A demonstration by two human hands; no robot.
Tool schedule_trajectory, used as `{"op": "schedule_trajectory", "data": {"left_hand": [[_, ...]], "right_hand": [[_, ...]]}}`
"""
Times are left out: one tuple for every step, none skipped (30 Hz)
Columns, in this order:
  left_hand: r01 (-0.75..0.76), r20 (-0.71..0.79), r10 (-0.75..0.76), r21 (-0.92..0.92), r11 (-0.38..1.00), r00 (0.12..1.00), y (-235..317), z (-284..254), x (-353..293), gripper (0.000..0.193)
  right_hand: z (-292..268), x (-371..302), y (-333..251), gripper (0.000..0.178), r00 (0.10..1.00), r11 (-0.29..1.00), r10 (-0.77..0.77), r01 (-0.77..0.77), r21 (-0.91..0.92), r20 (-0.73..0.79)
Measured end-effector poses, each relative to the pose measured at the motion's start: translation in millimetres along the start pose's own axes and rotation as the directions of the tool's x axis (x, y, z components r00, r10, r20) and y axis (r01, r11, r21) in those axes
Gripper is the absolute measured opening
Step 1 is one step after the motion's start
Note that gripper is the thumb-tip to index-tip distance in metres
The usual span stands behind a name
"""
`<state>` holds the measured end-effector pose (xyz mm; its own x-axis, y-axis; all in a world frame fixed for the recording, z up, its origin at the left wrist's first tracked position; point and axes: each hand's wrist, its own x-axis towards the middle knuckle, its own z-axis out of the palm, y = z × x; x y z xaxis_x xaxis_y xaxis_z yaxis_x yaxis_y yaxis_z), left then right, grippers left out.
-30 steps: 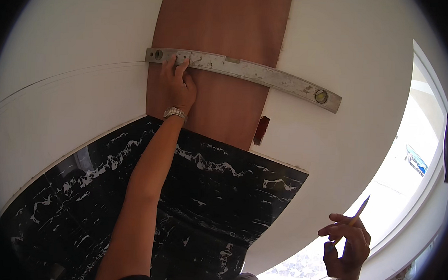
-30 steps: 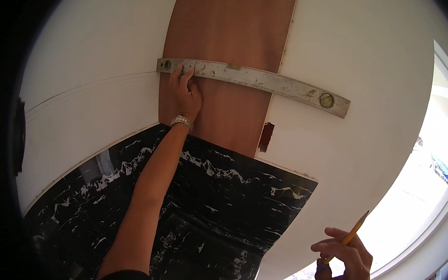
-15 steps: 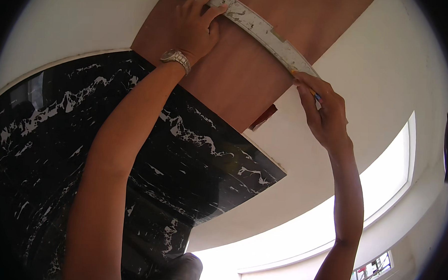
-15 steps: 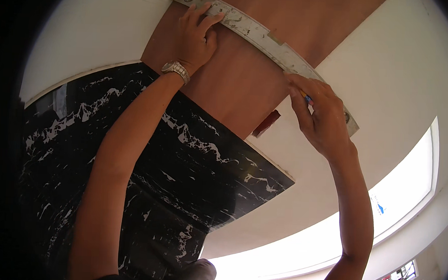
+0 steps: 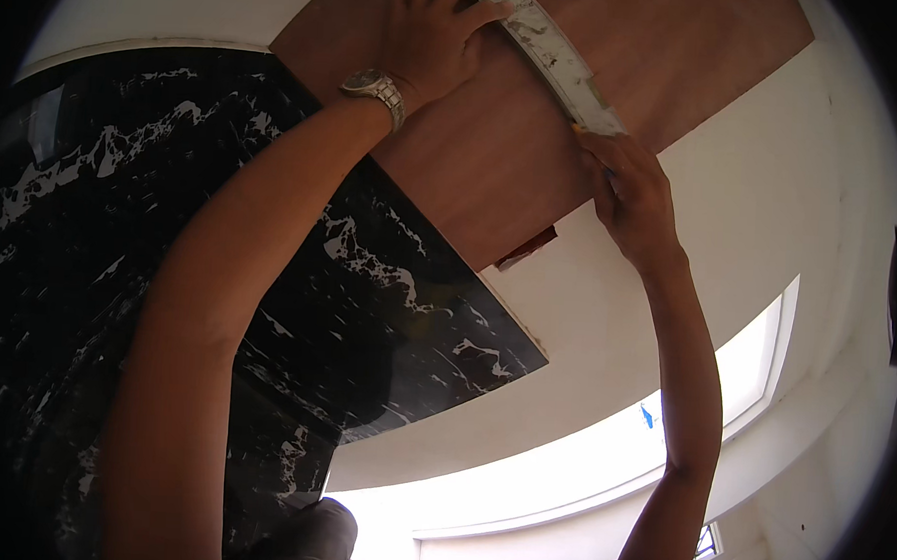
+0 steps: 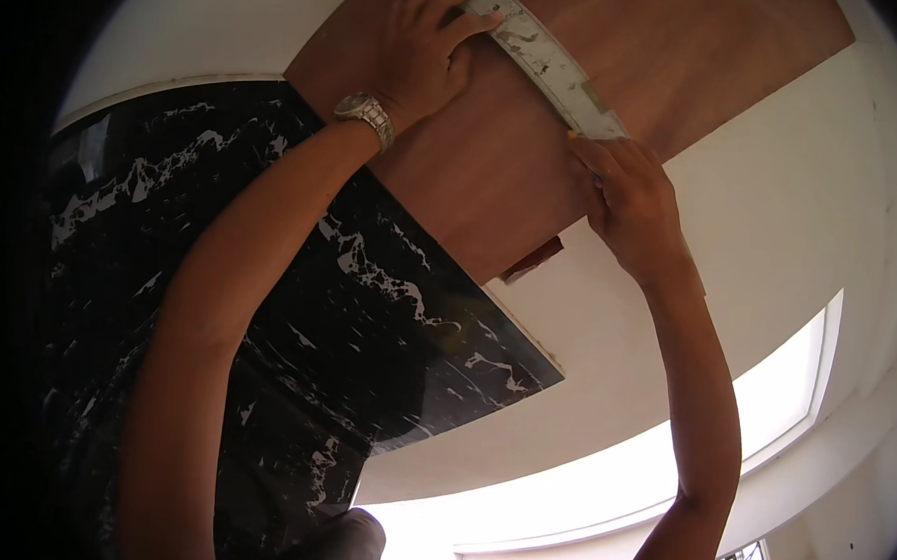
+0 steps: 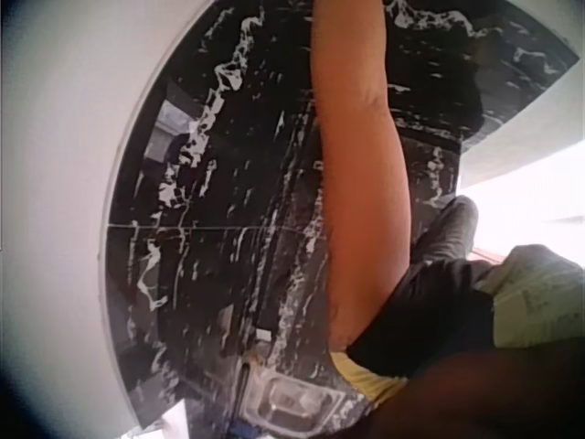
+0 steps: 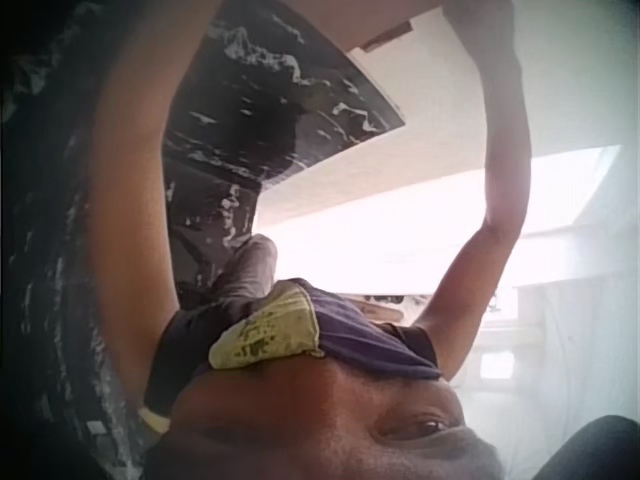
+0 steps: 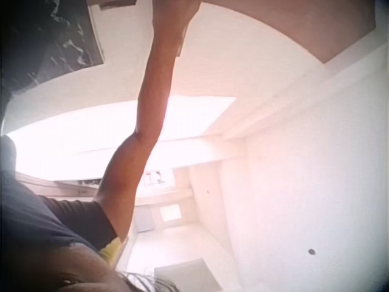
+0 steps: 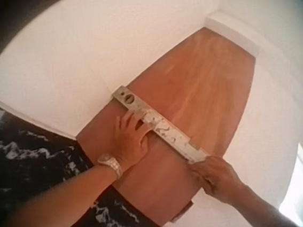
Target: The person holds a wooden board against a wall, checks its alignment using a spirit level, marks it with a pencil, and carries the board and level away.
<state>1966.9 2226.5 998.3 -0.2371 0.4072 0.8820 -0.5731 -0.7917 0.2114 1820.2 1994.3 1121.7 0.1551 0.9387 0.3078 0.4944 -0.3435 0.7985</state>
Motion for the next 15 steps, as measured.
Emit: {"op": "schedule_trajectory", "data": {"left_hand": [[0.006,0.0,-0.006,-0.001,1.0,1.0,0.4,0.2,-0.4,0.03],[0.012,0.013,-0.012,-0.008,1.0,1.0,1.1,0.4,-0.8,0.031],[0.017,0.027,-0.017,-0.016,1.0,0.999,2.0,0.6,-1.2,0.033],[0.021,0.03,-0.021,-0.016,1.0,0.999,1.5,1.4,-2.1,0.033],[0.02,0.026,-0.02,-0.011,1.0,0.999,0.9,2.4,-2.2,0.033],[0.018,0.023,-0.018,-0.006,1.0,1.0,0.3,3.1,-2.4,0.033],[0.024,0.021,-0.024,-0.013,1.0,0.999,-0.7,3.5,-2.4,0.033],[0.028,0.018,-0.027,-0.02,0.999,0.999,-2.1,3.3,-2.5,0.033],[0.031,0.015,-0.031,-0.027,0.999,0.999,-3.4,3.0,-2.8,0.034],[0.031,0.017,-0.03,-0.024,0.999,0.999,-3.5,1.6,-2.1,0.034],[0.041,0.05,-0.04,-0.03,0.999,0.998,-3.3,-0.1,-2.1,0.034],[0.053,0.082,-0.05,-0.034,0.998,0.995,-3.0,-2.2,-2.5,0.034],[0.052,0.078,-0.05,-0.028,0.998,0.996,-1.8,-2.9,-2.2,0.034],[0.046,0.083,-0.043,-0.035,0.998,0.996,0.4,-3.4,-1.9,0.034],[0.039,0.089,-0.036,-0.042,0.998,0.995,1.2,-4.6,-0.9,0.034]], "right_hand": [[1.8,1.4,1.3,0.027,1.0,1.0,-0.002,0.002,0.001,0.005],[3.2,2.5,2.4,0.028,1.0,0.999,-0.027,0.027,-0.018,-0.006],[4.3,3.0,3.2,0.028,0.998,0.998,-0.052,0.051,-0.036,-0.018],[5.2,3.6,2.4,0.028,0.999,0.998,-0.052,0.051,-0.033,-0.014],[5.6,4.3,1.4,0.028,1.0,0.999,-0.021,0.021,-0.029,0.004],[6.0,4.5,0.9,0.027,1.0,1.0,0.009,-0.009,-0.025,0.021],[4.6,5.8,-0.2,0.027,1.0,1.0,0.01,-0.009,-0.03,0.029],[3.5,7.1,-1.2,0.026,0.999,0.999,0.003,-0.001,-0.05,0.037],[3.1,8.2,-2.2,0.026,0.999,0.998,-0.005,0.008,-0.069,0.044],[3.9,5.9,-0.7,0.026,0.999,0.998,-0.005,0.008,-0.067,0.043],[4.3,1.7,1.3,0.027,0.999,0.997,-0.009,0.013,-0.081,0.045],[5.4,-1.3,2.8,0.027,0.999,0.995,-0.014,0.018,-0.095,0.047],[5.7,-1.6,4.0,0.027,0.999,0.995,-0.02,0.024,-0.094,0.043],[6.2,-1.1,5.0,0.028,0.999,0.997,-0.007,0.01,-0.072,0.048],[6.7,0.7,5.8,0.029,0.999,0.999,0.006,-0.003,-0.05,0.053]]}}
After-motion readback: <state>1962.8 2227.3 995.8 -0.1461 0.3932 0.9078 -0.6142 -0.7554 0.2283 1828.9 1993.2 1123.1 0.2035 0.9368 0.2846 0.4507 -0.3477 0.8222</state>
